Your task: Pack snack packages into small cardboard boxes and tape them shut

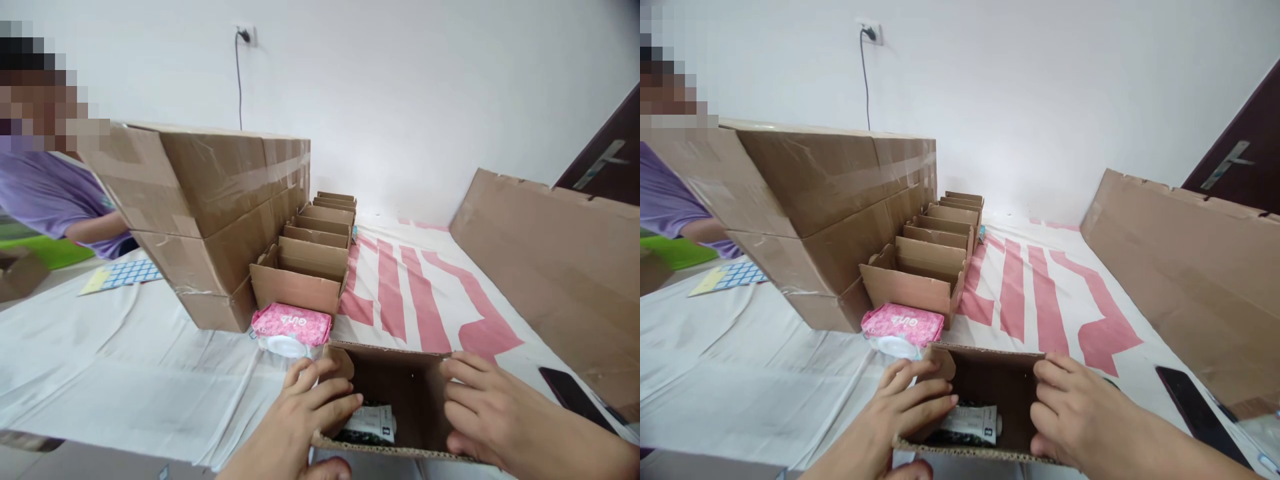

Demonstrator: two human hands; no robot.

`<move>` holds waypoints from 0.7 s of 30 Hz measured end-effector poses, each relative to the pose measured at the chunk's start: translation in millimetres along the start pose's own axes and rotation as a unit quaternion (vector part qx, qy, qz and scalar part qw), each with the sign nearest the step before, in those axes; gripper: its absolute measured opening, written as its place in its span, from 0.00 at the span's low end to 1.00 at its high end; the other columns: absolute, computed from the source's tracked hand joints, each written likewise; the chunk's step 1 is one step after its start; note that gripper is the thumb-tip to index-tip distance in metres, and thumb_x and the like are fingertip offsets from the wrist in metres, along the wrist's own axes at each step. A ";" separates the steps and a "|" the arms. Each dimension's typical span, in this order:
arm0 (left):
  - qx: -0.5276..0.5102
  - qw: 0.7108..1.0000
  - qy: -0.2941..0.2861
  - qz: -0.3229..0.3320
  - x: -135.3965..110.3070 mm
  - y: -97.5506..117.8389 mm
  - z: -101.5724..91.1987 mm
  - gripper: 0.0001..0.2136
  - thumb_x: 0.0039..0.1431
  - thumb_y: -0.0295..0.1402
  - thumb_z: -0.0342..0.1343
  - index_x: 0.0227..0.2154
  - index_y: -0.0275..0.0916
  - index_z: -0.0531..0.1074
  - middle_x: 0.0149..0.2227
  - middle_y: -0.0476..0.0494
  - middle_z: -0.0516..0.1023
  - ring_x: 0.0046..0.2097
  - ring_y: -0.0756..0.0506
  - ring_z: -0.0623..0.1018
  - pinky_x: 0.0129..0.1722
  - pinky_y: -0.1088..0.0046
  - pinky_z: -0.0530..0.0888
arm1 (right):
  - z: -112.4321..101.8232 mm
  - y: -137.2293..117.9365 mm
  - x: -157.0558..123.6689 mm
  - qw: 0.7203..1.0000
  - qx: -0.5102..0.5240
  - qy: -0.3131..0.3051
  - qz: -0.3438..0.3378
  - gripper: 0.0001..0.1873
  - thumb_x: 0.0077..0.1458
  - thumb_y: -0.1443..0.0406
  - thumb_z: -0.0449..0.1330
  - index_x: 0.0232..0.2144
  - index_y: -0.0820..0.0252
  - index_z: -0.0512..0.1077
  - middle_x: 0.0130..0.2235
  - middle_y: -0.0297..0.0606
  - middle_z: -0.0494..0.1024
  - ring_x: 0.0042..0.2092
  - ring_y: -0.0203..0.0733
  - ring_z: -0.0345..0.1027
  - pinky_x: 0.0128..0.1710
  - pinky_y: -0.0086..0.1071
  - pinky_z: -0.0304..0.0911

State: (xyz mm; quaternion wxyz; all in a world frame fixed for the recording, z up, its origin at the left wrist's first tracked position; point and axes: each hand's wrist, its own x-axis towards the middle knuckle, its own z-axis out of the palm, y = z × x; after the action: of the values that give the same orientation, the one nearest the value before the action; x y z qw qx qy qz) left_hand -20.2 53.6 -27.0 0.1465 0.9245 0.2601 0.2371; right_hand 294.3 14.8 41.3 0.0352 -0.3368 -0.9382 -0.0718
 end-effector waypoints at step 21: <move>0.071 0.989 0.115 0.064 -16.9 16.1 -14.6 0.13 0.56 0.25 0.57 0.40 0.51 0.76 0.46 0.45 0.75 0.61 0.36 0.64 0.61 0.49 0.59 | -18.0 5.0 18.1 0.994 -0.100 -0.035 0.042 0.30 0.48 0.50 0.64 0.49 0.62 0.71 0.43 0.50 0.79 0.40 0.57 0.74 0.35 0.46 0.66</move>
State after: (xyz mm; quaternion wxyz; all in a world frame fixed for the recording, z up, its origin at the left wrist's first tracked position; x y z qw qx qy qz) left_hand -33.8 33.2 -14.4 0.0341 0.9141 0.2314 0.3312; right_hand 283.9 27.1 61.7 -0.0283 -0.3797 -0.9121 -0.1517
